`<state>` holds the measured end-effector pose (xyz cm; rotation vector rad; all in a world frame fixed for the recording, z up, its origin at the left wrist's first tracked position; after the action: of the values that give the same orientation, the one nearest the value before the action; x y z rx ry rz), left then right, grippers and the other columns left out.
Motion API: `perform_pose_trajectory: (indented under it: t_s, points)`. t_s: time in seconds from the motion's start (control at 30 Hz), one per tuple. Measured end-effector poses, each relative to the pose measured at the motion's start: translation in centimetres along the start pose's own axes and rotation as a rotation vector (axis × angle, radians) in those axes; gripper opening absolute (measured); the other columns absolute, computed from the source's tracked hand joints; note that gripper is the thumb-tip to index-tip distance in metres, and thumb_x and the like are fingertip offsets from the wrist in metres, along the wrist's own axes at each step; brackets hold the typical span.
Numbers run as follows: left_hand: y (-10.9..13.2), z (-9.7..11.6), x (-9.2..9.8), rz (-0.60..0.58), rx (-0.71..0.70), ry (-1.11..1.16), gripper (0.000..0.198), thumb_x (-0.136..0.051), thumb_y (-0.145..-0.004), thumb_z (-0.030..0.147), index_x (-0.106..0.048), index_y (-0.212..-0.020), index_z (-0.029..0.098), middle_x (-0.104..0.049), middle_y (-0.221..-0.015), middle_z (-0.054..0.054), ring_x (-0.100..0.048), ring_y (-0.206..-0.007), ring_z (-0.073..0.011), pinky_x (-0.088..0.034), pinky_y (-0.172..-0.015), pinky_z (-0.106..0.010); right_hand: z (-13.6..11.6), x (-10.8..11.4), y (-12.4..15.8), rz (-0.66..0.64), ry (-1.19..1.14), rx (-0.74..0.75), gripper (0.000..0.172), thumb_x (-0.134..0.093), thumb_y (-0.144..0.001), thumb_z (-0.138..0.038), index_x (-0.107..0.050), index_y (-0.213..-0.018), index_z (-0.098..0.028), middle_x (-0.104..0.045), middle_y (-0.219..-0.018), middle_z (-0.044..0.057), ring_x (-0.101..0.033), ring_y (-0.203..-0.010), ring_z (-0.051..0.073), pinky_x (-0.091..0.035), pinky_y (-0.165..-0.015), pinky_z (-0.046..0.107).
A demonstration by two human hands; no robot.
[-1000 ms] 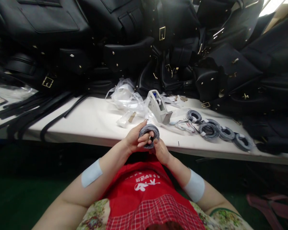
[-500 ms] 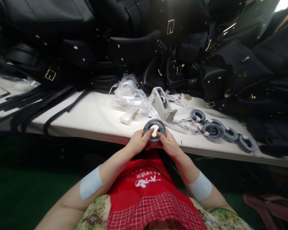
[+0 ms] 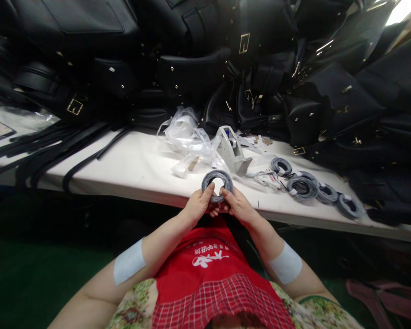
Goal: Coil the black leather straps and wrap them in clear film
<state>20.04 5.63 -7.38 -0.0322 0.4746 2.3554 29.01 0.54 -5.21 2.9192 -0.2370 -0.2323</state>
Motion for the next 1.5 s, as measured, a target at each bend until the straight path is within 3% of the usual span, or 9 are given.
perform_pose_trajectory:
  t_s: [0.13,0.27,0.33,0.5,0.67,0.83,1.0,1.33,1.5]
  points:
    - [0.2,2.7,1.7,0.04,-0.252,-0.401,0.057,-0.051,-0.083,0.066,-0.065,-0.103,0.014,-0.072,-0.087,-0.009,-0.068,-0.08,-0.0233,-0.053,-0.076,-0.034,0.1,-1.2,0.8,-0.384,0.369,-0.073,0.038,-0.058,-0.087,-0.056,-0.059,-0.087,-0.018,-0.052,-0.057,-0.006,-0.044,-0.048,0.009,-0.035,-0.045,0.02]
    - [1.4,2.1,-1.2,-0.274,-0.29,-0.597,0.046,-0.064,-0.081,0.049,-0.066,-0.115,0.019,-0.074,-0.099,-0.008,-0.068,-0.089,-0.0241,-0.05,-0.082,-0.033,0.4,-2.8,2.1,-0.675,0.545,-0.002,0.025,-0.064,-0.085,-0.043,-0.07,-0.085,-0.019,-0.067,-0.07,-0.002,-0.058,-0.062,0.013,-0.046,-0.059,0.023]
    - [1.6,1.5,-1.4,-0.271,-0.261,-0.554,0.035,-0.067,-0.08,0.045,-0.07,-0.103,0.02,-0.075,-0.095,-0.007,-0.067,-0.087,-0.0233,-0.049,-0.081,-0.03,0.7,-2.6,1.7,-0.594,0.583,0.036,0.024,-0.065,-0.084,-0.041,-0.071,-0.09,-0.018,-0.072,-0.084,0.001,-0.062,-0.075,0.017,-0.05,-0.07,0.027]
    - [1.0,0.7,2.5,0.186,-0.19,-0.192,0.033,-0.062,-0.082,0.048,-0.068,-0.093,0.018,-0.064,-0.063,0.002,-0.054,-0.052,-0.0127,-0.042,-0.054,-0.023,1.3,-1.0,1.1,-0.173,0.643,0.127,0.037,-0.066,-0.084,-0.04,-0.063,-0.111,-0.014,-0.07,-0.103,0.009,-0.063,-0.09,0.022,-0.049,-0.083,0.035]
    - [1.5,-0.7,2.8,0.283,-0.151,0.069,0.042,-0.054,-0.086,0.056,-0.065,-0.091,0.016,-0.06,-0.062,0.002,-0.05,-0.051,-0.0114,-0.041,-0.051,-0.022,1.3,-0.5,1.3,-0.076,0.652,0.161,0.034,-0.054,-0.093,-0.043,-0.062,-0.11,-0.014,-0.069,-0.103,0.01,-0.063,-0.091,0.022,-0.048,-0.083,0.035]
    - [2.6,-0.4,-0.2,-0.047,-0.184,-0.172,0.032,-0.051,-0.091,0.043,-0.068,-0.097,0.018,-0.072,-0.096,-0.005,-0.064,-0.092,-0.0201,-0.048,-0.087,-0.029,1.4,-0.7,2.3,-0.407,0.678,0.083,0.035,-0.057,-0.092,-0.043,-0.065,-0.114,-0.017,-0.072,-0.097,0.005,-0.064,-0.082,0.019,-0.05,-0.075,0.029]
    - [4.7,-1.2,-2.9,-0.329,-0.239,-0.472,0.025,-0.049,-0.092,0.033,-0.071,-0.096,0.021,-0.073,-0.099,-0.006,-0.065,-0.093,-0.0219,-0.047,-0.089,-0.03,3.5,-2.2,4.3,-0.681,0.681,0.003,0.034,-0.062,-0.088,-0.043,-0.068,-0.11,-0.018,-0.073,-0.097,0.003,-0.065,-0.082,0.018,-0.049,-0.073,0.025]
    - [5.5,-4.1,-0.6,-0.216,-0.025,-0.307,0.04,-0.048,-0.091,0.051,-0.07,-0.093,0.017,-0.069,-0.08,-0.004,-0.057,-0.056,-0.0143,-0.047,-0.057,-0.025,-1.7,3.2,-2.2,0.277,1.328,0.123,0.031,-0.059,-0.091,-0.034,-0.063,-0.111,-0.011,-0.066,-0.109,0.016,-0.06,-0.1,0.026,-0.045,-0.085,0.034]
    - [5.6,-4.6,0.2,-0.206,0.093,-0.142,0.061,-0.041,-0.088,0.069,-0.071,-0.091,0.015,-0.07,-0.076,-0.006,-0.057,-0.052,-0.0137,-0.047,-0.052,-0.025,-1.2,1.9,-4.6,0.26,1.627,0.091,0.022,-0.044,-0.092,-0.012,-0.065,-0.098,-0.008,-0.063,-0.103,0.02,-0.059,-0.097,0.028,-0.045,-0.08,0.034]
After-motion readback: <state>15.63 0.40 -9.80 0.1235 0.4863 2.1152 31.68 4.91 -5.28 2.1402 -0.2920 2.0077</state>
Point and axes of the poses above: each hand's wrist, its own y-axis away from the middle knuckle, its own x-axis out of the back of the hand, z = x × y, the point moved 9 cm from there along -y, towards the middle knuckle
